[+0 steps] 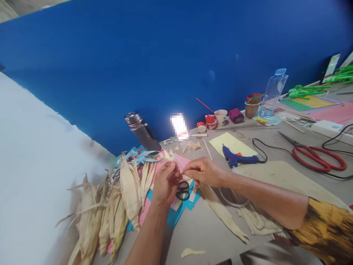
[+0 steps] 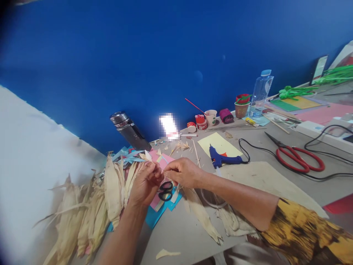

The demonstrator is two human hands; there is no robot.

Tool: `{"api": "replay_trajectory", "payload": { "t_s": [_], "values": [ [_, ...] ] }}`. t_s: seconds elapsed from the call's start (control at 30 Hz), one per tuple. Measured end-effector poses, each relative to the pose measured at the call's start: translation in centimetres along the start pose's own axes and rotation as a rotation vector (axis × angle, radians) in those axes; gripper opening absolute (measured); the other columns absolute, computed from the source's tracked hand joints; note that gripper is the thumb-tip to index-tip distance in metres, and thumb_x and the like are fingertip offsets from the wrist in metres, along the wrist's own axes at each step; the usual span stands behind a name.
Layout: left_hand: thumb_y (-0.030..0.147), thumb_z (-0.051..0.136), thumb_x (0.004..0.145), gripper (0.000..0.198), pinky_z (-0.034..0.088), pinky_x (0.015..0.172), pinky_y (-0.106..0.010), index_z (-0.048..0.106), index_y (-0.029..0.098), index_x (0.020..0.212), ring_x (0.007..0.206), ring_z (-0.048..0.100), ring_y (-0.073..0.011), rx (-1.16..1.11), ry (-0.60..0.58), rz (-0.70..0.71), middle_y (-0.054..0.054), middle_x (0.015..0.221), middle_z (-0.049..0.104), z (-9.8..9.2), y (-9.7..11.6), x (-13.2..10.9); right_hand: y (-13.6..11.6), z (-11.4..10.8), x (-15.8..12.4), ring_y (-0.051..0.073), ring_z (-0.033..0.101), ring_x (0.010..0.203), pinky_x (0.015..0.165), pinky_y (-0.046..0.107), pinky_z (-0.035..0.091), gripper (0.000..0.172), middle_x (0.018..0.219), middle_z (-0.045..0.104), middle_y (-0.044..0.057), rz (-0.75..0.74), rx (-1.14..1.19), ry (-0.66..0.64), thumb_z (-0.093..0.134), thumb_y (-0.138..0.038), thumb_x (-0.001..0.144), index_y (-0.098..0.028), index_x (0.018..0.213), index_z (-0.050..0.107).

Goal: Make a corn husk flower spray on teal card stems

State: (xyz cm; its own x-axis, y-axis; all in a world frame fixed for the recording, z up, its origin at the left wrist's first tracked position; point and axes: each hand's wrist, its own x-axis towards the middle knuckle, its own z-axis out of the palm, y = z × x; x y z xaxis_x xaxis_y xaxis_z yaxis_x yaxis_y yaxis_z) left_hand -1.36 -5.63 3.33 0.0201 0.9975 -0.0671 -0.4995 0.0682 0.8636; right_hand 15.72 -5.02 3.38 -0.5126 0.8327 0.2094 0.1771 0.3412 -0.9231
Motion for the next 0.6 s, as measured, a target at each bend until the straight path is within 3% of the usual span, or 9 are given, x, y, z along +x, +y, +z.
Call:
{"api": "replay_trajectory", "payload": {
  "t_s": [0.17, 0.6],
  "values": [
    [0.025, 0.080, 0.065, 0.023, 0.038, 0.050, -0.019, 0.059, 0.014, 0.067, 0.052, 0.047, -0.0052, 0.008, 0.020, 0.004, 0.003, 0.066, 0.056, 0.08, 0.02, -0.02, -0.01, 0.02, 0.00, 0.009, 0.051, 0.051, 0.052, 0.018, 0.039, 0.019, 0.052, 0.057, -0.003, 0.033, 0.020, -0.002, 0.053, -0.021, 0.084, -0.014, 0.081, 0.070],
    [0.025, 0.081, 0.066, 0.022, 0.040, 0.051, -0.018, 0.061, 0.014, 0.067, 0.051, 0.048, -0.0048, 0.060, 0.036, 0.069, 0.003, 0.061, 0.056, 0.24, -0.39, 0.03, -0.04, 0.25, 0.06, 0.008, 0.050, 0.050, 0.053, 0.018, 0.038, 0.023, 0.050, 0.055, -0.004, -0.005, -0.018, 0.038, 0.051, -0.020, 0.084, -0.015, 0.065, 0.062]
  ]
}}
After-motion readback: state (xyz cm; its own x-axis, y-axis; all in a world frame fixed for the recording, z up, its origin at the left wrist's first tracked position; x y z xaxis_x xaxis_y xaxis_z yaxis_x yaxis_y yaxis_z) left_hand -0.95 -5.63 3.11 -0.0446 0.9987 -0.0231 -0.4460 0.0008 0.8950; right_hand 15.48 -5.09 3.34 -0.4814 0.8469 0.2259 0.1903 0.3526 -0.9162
